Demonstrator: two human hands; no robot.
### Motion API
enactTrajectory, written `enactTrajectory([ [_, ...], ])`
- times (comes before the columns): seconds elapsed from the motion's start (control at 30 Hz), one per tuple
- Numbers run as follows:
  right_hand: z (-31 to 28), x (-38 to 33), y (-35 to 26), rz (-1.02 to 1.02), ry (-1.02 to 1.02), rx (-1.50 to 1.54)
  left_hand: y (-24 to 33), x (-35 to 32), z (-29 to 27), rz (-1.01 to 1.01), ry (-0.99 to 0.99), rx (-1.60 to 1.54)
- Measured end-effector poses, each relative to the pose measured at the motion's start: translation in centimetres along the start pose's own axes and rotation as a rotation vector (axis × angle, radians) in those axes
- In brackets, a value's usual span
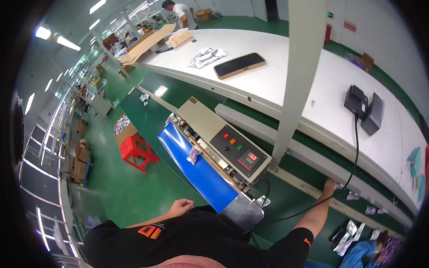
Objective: Manually placing small foil packets into a heat sealer and placing the sealed packets onto a conveyor belt.
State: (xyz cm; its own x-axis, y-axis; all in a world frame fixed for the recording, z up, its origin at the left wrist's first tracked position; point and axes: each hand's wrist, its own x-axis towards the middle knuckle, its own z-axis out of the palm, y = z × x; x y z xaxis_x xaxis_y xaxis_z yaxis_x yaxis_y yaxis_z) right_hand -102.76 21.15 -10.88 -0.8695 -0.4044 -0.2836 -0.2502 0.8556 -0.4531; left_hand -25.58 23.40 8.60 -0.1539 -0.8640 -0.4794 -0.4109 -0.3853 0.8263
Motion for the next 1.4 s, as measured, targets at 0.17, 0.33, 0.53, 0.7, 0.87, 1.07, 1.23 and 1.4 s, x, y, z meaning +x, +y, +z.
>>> enactTrajectory([
  [0.17,0.5,-0.5,-0.4,0.234,-0.062,-0.285,1.5,0.1,0.6,-0.001,-0.141,-0.121],
  [0.33,0.9,-1.7,-0.5,0.254,0.146,-0.028,4.1,0.6,-0.2,0.147,-0.232,0.275],
  [0.53,1.7,0.6,-1.6,0.152,0.117,-0.191,2.7,-0.7,-0.9,-0.325,-0.08,-0.279],
  [0.7,3.4,-0.2,0.5,-0.198,0.236,-0.183,2.4,0.1,0.0,-0.285,-0.152,-0.214],
  [0.87,4.7,-3.8,-3.0,-0.165,0.095,0.058,4.7,3.0,1.6,-0.184,-0.217,-0.246],
  [1.07,4.3,-8.5,-9.2,-0.032,0.168,-0.054,5.5,2.9,2.0,-0.178,-0.213,-0.252],
  [1.23,4.1,-15.2,-11.6,-0.344,0.395,0.312,6.0,3.4,3.3,-0.084,-0.287,-0.206],
  [1.4,1.2,-35.1,-11.5,-0.536,0.285,0.636,9.6,6.7,8.6,0.319,-0.599,0.076],
])
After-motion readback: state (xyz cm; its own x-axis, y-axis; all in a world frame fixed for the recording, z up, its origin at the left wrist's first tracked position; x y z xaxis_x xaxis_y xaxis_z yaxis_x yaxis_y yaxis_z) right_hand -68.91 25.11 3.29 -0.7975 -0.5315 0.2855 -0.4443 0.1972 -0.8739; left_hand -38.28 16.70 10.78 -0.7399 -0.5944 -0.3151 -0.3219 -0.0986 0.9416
